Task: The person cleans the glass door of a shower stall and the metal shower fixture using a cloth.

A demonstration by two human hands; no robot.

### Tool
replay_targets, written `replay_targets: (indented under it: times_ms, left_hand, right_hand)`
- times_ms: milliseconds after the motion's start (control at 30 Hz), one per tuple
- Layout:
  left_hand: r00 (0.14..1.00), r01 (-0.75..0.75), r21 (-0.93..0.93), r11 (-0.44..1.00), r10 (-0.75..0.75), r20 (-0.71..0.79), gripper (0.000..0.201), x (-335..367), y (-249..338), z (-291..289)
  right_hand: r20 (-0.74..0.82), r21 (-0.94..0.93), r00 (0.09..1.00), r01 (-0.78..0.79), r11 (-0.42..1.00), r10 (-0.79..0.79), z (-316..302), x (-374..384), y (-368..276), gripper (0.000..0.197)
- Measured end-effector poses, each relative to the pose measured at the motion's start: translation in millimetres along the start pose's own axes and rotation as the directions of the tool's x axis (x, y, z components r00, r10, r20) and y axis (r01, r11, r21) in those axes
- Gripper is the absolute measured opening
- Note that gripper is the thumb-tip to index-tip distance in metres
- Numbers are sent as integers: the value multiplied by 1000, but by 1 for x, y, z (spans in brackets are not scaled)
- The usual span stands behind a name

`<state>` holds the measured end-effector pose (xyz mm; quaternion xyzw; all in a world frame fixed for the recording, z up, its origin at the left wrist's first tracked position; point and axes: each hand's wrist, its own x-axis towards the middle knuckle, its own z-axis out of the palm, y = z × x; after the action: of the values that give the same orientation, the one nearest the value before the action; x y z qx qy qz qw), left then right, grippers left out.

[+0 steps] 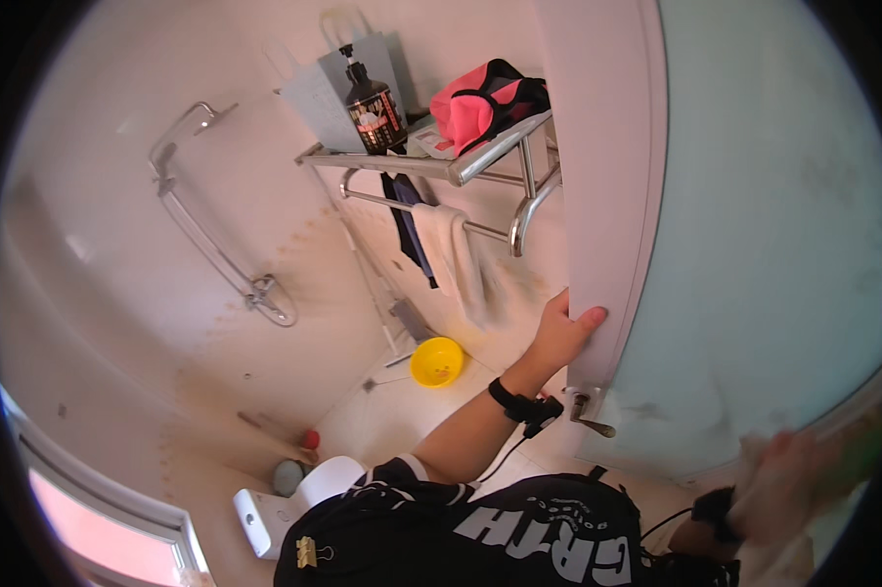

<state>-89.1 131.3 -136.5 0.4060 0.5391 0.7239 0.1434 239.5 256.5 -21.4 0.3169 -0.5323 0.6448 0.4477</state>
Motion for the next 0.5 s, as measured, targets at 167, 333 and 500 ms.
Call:
replay_targets:
  times_ms: [167,333,500]
  left_hand:
    - [998,57,-70,996,-54,38,45,-21,26,2]
    - [999,16,1,1000,-16,40,43,-40,30,-7]
    - [999,-24,-21,999,23,-45,51,-43,21,2]
  right_hand:
    - [-573,58,815,-61,996,83,-139,-100,-16,37]
    - [-900,-394,181,44,918,-396,-82,-28,-9,48]
    - [-409,-853,621,-520,39,-669,-124,-14,24,46]
